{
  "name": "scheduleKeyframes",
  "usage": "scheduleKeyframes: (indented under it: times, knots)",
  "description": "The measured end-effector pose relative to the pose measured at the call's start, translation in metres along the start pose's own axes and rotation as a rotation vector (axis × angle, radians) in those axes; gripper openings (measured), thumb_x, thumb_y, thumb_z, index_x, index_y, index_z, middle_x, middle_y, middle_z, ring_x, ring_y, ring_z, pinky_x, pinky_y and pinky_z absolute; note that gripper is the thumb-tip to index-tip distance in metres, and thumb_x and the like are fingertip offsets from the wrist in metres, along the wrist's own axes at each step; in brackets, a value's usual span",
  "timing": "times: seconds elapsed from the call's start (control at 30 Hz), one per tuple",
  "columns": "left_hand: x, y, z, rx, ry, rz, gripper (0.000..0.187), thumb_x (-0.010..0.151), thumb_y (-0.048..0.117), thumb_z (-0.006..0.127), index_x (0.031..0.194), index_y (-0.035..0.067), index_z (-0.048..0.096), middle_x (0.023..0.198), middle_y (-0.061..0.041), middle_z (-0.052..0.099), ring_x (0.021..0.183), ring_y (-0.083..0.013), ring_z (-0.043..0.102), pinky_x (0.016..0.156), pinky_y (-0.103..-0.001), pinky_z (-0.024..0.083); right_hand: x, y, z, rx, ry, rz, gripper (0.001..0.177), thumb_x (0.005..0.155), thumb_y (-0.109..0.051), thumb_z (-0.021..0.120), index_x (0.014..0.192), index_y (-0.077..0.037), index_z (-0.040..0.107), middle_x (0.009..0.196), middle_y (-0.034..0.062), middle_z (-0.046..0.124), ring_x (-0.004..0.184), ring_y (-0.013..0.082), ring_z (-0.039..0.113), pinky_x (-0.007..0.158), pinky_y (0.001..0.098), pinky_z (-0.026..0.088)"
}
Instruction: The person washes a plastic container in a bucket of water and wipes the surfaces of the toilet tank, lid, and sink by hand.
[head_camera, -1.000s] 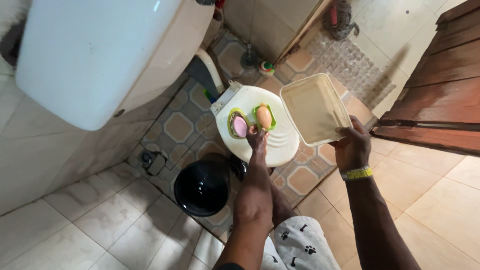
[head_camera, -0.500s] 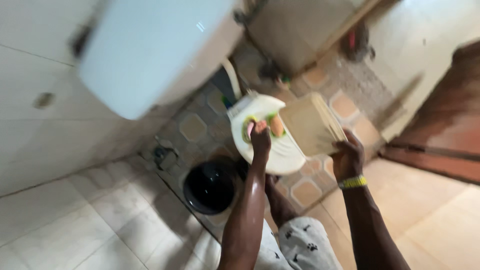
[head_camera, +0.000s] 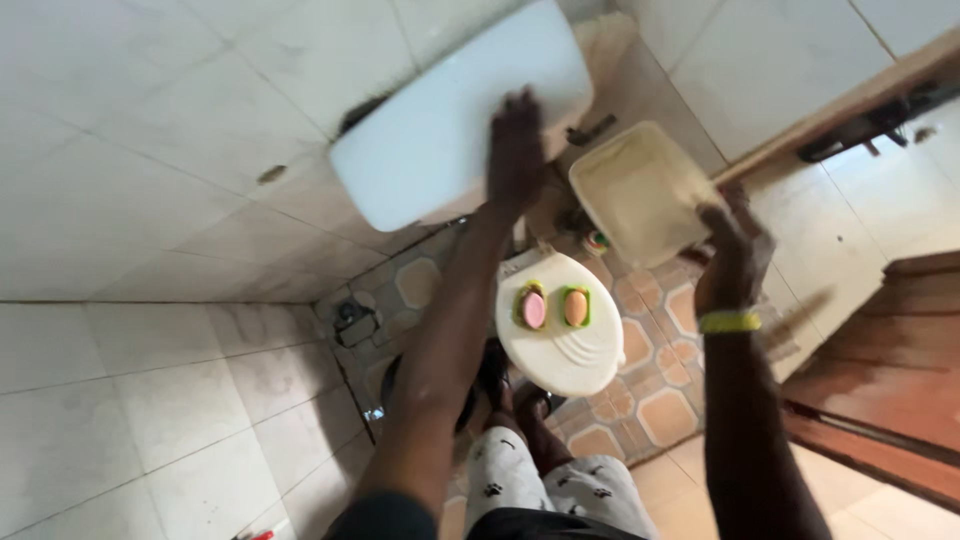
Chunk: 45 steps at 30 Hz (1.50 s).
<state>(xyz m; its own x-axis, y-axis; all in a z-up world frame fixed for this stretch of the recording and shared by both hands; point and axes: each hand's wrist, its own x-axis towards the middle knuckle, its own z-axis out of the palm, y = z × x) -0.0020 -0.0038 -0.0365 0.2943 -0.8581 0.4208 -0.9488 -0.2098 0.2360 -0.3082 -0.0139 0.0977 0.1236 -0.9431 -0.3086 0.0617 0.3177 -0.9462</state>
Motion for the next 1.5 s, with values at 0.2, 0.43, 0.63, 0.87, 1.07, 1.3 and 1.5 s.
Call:
scheduleKeyframes:
  times: [0.2, 0.43, 0.63, 0.87, 1.07, 1.3, 1.5]
  knots:
    - [0.008, -0.018, 0.002, 0.13, 0.115, -0.068, 0.067, 0.105, 0.039, 0.049, 0.161, 0.007, 0.031, 0.171, -0.017, 0.02, 0.16, -0.0378, 0.02, 0.128, -0.062, 0.02, 0.04, -0.038, 0.071, -0.15, -0.099, -0.144, 0.028, 0.084, -0.022, 0.072, 0.105, -0.002, 0.077, 0.087, 0.0059, 0.066, 0.073, 0.0177, 0.061, 0.06, 0.0295, 0.053]
    - [-0.046, -0.105, -0.065, 0.295, 0.081, -0.607, 0.074, 0.105, 0.052, 0.043, 0.159, 0.002, 0.034, 0.168, -0.023, 0.021, 0.158, -0.043, 0.017, 0.122, -0.069, 0.019, 0.055, -0.026, 0.132, 0.046, -0.142, 0.241, 0.031, 0.081, -0.03, 0.07, 0.1, -0.006, 0.07, 0.093, 0.0092, 0.062, 0.084, 0.0273, 0.069, 0.071, 0.0436, 0.062]
    - [-0.048, -0.117, -0.075, 0.339, 0.097, -0.985, 0.084, 0.1, 0.053, 0.044, 0.157, -0.006, 0.029, 0.166, -0.031, 0.018, 0.155, -0.0486, 0.014, 0.119, -0.072, 0.015, 0.019, -0.045, 0.142, 0.21, -0.24, 0.362, 0.036, 0.08, -0.028, 0.064, 0.108, -0.006, 0.067, 0.104, 0.0134, 0.067, 0.091, 0.0281, 0.069, 0.081, 0.0467, 0.059]
    - [0.003, -0.019, -0.08, 0.092, -0.08, -0.465, 0.08, 0.099, 0.055, 0.047, 0.157, 0.001, 0.034, 0.169, -0.025, 0.02, 0.158, -0.0456, 0.014, 0.118, -0.078, 0.01, 0.015, -0.041, 0.101, 0.166, -0.08, 0.127, 0.026, 0.093, -0.019, 0.068, 0.113, -0.001, 0.066, 0.102, 0.0123, 0.066, 0.088, 0.0255, 0.06, 0.071, 0.0378, 0.05]
    - [-0.003, -0.036, -0.098, -0.003, -0.148, -0.105, 0.073, 0.104, 0.057, 0.043, 0.16, 0.01, 0.039, 0.171, -0.014, 0.021, 0.16, -0.0393, 0.014, 0.125, -0.072, 0.01, -0.007, -0.061, 0.101, -0.077, 0.028, 0.074, 0.025, 0.088, -0.021, 0.064, 0.104, -0.003, 0.068, 0.102, 0.0154, 0.068, 0.091, 0.0315, 0.07, 0.07, 0.0426, 0.06]
    - [-0.062, -0.117, -0.116, 0.122, -0.034, -0.358, 0.072, 0.106, 0.059, 0.037, 0.161, 0.012, 0.037, 0.172, -0.014, 0.018, 0.16, -0.0408, 0.015, 0.127, -0.066, 0.012, -0.022, -0.042, 0.141, -0.014, -0.022, 0.157, 0.028, 0.088, -0.021, 0.063, 0.106, -0.001, 0.068, 0.1, 0.0165, 0.069, 0.091, 0.0302, 0.07, 0.075, 0.041, 0.063]
    - [-0.072, -0.132, -0.117, 0.192, 0.022, -0.763, 0.076, 0.106, 0.057, 0.035, 0.162, 0.006, 0.031, 0.171, -0.022, 0.016, 0.157, -0.0483, 0.013, 0.117, -0.073, 0.013, -0.034, -0.009, 0.187, -0.035, -0.066, 0.205, 0.032, 0.088, -0.026, 0.065, 0.106, 0.001, 0.066, 0.092, 0.0157, 0.064, 0.077, 0.0315, 0.066, 0.064, 0.0409, 0.059]
